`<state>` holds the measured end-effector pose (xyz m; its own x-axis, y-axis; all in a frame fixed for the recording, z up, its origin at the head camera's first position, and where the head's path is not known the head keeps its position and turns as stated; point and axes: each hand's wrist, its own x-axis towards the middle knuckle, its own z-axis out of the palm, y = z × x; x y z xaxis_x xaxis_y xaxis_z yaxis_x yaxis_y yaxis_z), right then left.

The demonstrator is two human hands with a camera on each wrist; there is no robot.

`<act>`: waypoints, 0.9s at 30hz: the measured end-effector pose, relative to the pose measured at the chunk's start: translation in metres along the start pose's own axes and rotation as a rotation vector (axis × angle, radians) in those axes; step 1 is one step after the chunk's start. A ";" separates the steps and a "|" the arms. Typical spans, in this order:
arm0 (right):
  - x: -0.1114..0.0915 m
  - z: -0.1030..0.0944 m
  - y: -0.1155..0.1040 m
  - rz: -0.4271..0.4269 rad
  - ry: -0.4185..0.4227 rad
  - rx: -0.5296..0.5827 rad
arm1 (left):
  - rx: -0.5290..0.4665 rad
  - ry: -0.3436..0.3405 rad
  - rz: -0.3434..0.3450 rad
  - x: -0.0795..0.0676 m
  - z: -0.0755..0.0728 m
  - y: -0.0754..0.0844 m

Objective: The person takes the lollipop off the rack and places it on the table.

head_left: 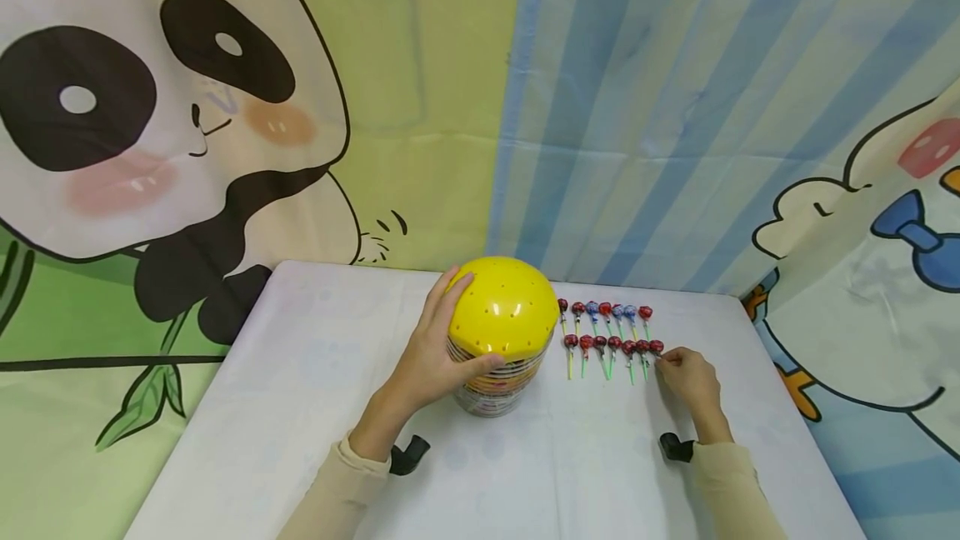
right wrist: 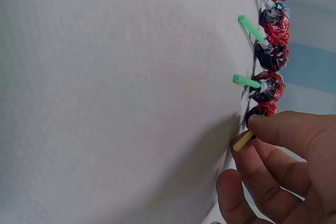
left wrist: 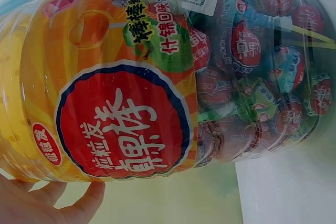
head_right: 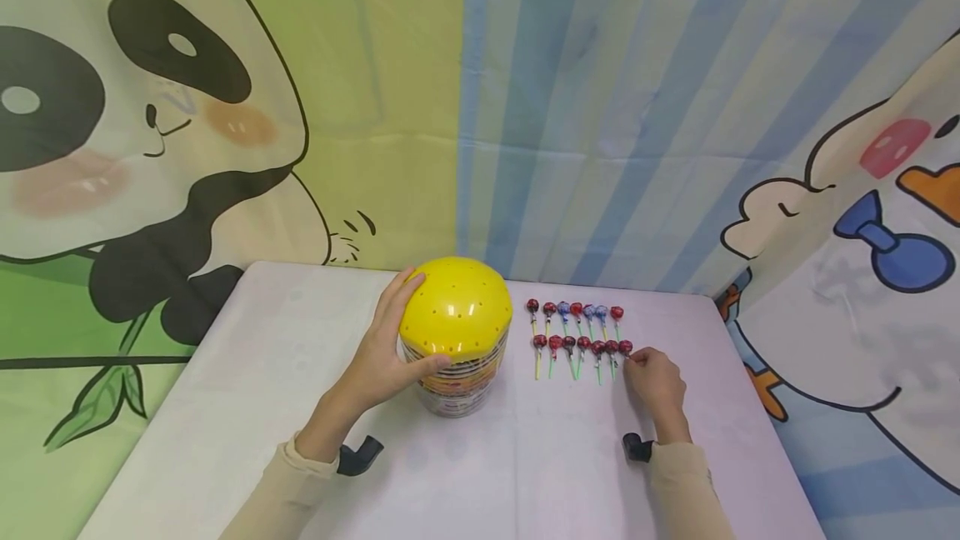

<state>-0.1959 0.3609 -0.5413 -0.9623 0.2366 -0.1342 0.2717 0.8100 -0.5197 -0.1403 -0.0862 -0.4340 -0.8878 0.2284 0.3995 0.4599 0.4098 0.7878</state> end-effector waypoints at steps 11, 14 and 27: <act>0.001 0.000 -0.003 -0.032 -0.012 0.008 | 0.021 0.001 0.002 0.001 -0.001 -0.001; 0.001 0.001 -0.006 -0.048 -0.003 0.016 | 0.026 0.002 0.004 0.001 -0.002 -0.001; -0.020 -0.003 -0.050 -0.242 0.217 0.142 | 0.045 0.015 -0.004 0.000 -0.010 0.001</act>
